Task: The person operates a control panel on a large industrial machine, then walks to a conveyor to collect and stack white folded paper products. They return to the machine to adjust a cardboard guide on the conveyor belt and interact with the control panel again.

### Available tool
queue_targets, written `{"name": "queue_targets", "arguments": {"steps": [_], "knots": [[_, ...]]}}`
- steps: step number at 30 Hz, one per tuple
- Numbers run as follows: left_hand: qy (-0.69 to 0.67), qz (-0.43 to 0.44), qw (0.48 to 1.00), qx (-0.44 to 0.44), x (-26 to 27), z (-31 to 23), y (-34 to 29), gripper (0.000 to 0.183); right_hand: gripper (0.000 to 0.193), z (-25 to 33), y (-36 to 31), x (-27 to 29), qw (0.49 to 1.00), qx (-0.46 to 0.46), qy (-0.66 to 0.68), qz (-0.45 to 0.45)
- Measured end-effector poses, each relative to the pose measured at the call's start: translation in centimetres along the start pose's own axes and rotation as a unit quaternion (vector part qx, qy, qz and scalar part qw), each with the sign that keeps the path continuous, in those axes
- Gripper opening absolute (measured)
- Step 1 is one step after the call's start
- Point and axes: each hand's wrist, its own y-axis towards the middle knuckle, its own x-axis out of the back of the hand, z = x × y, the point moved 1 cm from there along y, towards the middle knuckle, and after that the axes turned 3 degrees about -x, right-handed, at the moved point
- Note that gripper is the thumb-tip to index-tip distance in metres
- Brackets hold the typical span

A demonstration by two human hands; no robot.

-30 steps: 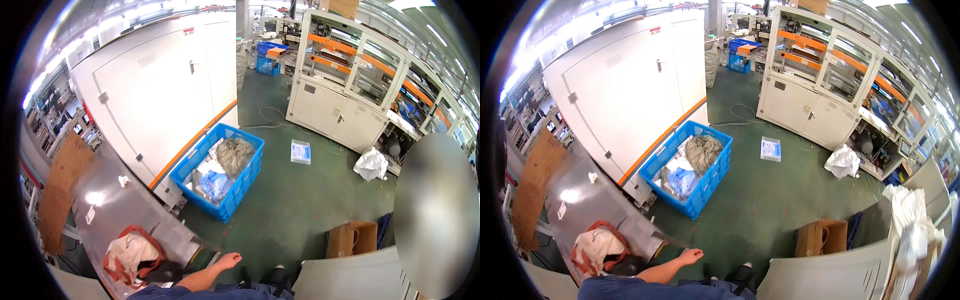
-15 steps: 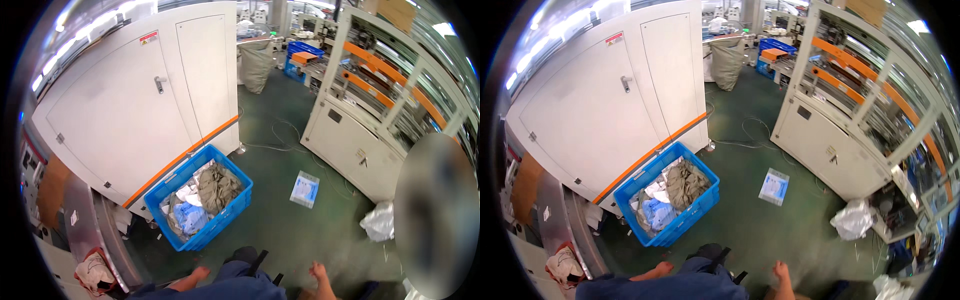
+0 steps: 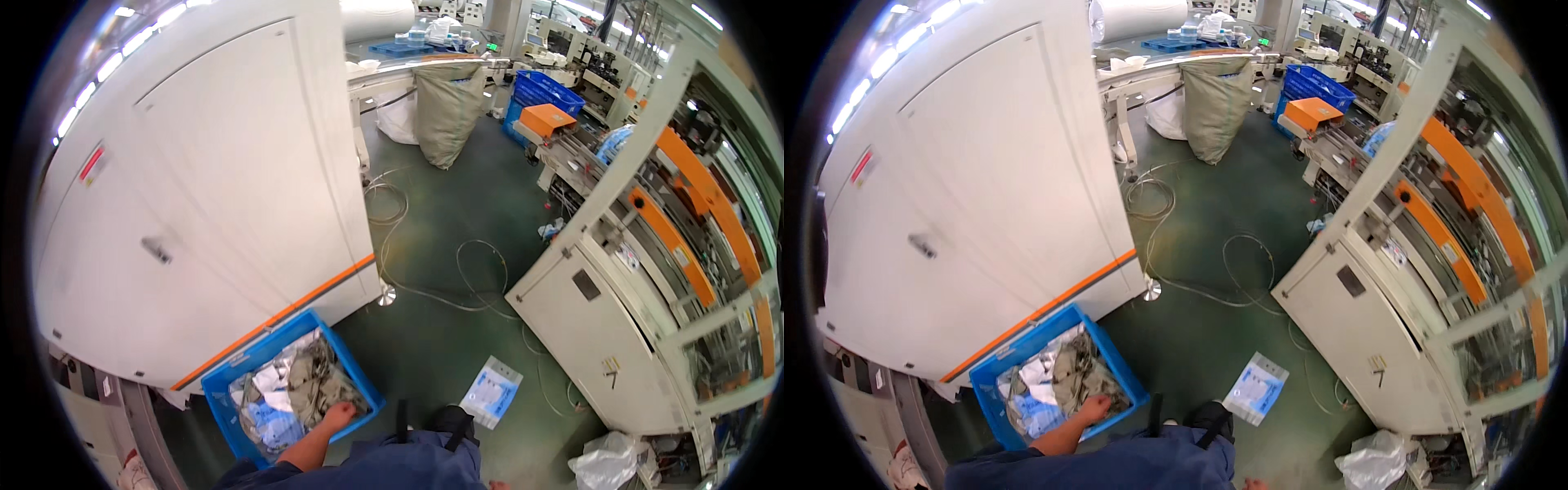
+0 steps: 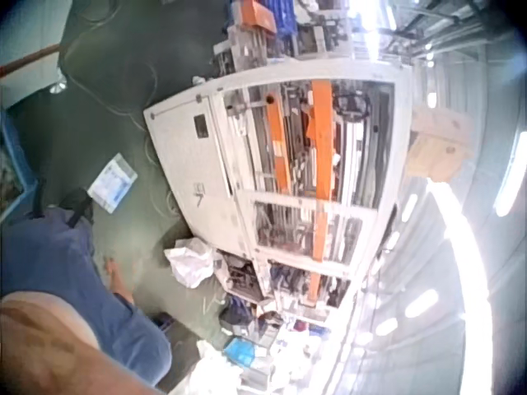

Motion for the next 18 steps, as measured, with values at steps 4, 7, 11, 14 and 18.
{"name": "queue_targets", "arguments": {"steps": [4, 7, 11, 14, 18], "knots": [[-0.024, -0.101, 0.992, -0.071, 4.6, -15.7, 16.4, 0.037, 0.039, 13.3, 4.3, 4.6, 0.992, -0.095, 0.079, 0.033], [-0.034, -0.119, 0.992, -0.032, 6.9, -22.5, 25.2, 0.037, 0.032, 23.8, 10.7, 12.4, 0.991, -0.098, 0.081, 0.041], [-0.057, -0.086, 0.993, 0.052, 7.3, -29.1, 31.3, 0.038, 0.026, 45.9, 24.3, 26.8, 0.992, -0.053, 0.113, 0.023], [-0.025, -0.084, 0.992, 0.095, 6.8, -30.4, 33.5, 0.037, 0.023, 69.2, 32.3, 34.7, 0.991, 0.129, 0.017, 0.035], [-0.03, -0.028, 0.978, 0.204, 7.0, -30.8, 39.5, 0.035, 0.034, 98.2, 37.3, 38.5, 0.951, 0.309, -0.01, 0.023]]}}
